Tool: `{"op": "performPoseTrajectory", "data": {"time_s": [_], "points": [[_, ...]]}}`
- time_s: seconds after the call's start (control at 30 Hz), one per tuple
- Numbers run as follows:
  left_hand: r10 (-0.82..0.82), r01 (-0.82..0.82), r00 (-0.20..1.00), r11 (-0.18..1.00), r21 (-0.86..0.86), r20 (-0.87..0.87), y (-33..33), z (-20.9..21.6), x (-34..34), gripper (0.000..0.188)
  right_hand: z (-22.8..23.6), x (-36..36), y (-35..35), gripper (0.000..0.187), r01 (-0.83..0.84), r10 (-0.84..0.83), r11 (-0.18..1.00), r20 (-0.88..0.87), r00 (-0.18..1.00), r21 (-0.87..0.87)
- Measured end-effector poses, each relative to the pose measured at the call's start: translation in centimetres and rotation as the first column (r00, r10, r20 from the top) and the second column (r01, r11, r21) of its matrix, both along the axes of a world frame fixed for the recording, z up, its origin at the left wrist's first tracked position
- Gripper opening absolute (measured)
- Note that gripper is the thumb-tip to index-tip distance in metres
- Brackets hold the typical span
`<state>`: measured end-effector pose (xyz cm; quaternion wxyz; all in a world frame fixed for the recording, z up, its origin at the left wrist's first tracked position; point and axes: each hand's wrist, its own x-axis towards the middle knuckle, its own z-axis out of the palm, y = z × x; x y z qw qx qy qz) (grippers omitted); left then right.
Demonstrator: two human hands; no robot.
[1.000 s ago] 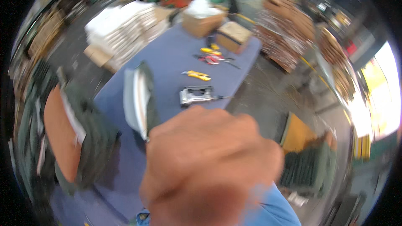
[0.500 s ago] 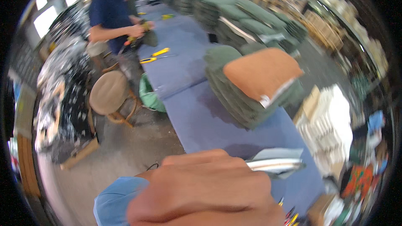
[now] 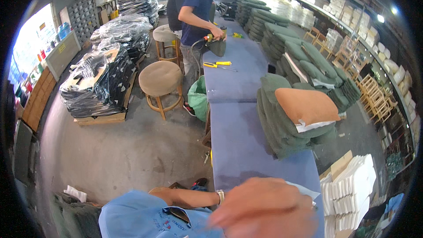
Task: The person staples green fabric onto a curved white cushion frame using a pneumatic staple gun. They repeatedly trim excess fabric with a utility knife and reposition the material to fit the contours of the cushion.
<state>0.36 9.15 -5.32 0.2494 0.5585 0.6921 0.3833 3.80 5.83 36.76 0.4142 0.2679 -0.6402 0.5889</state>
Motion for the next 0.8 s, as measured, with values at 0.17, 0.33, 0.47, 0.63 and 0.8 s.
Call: {"op": "performPoseTrajectory", "data": {"time_s": [0.17, 0.33, 0.47, 0.63, 0.8], "points": [[0.066, -0.069, 0.997, 0.993, 0.094, 0.027, -1.3, 2.9, 3.7, 0.073, -11.9, 5.4, 8.9, 0.030, 0.516, -0.608, 0.790, 0.527, 0.594, 0.330], [-0.018, 0.018, 0.998, 1.000, 0.007, 0.065, -3.2, 2.5, 5.3, 0.069, -26.9, 13.6, 12.5, 0.036, 0.411, -0.840, 0.534, 0.517, 0.163, 0.739], [-0.028, 0.045, 0.995, 0.982, 0.186, -0.091, -4.1, -2.4, 7.4, 0.074, -32.3, 16.7, 11.5, 0.042, 0.349, -0.798, 0.583, 0.598, 0.077, 0.733], [-0.041, 0.048, 0.994, 0.997, 0.060, -0.104, -5.3, -0.5, 7.0, 0.077, -33.1, 19.2, 8.7, 0.024, 0.462, -0.716, 0.595, 0.695, -0.067, 0.657], [-0.021, 0.021, 0.997, 1.000, 0.000, -0.071, -5.6, 0.5, 8.4, 0.075, -34.2, 22.1, 6.5, 0.026, 0.452, -0.755, 0.571, 0.655, -0.040, 0.686]]}}
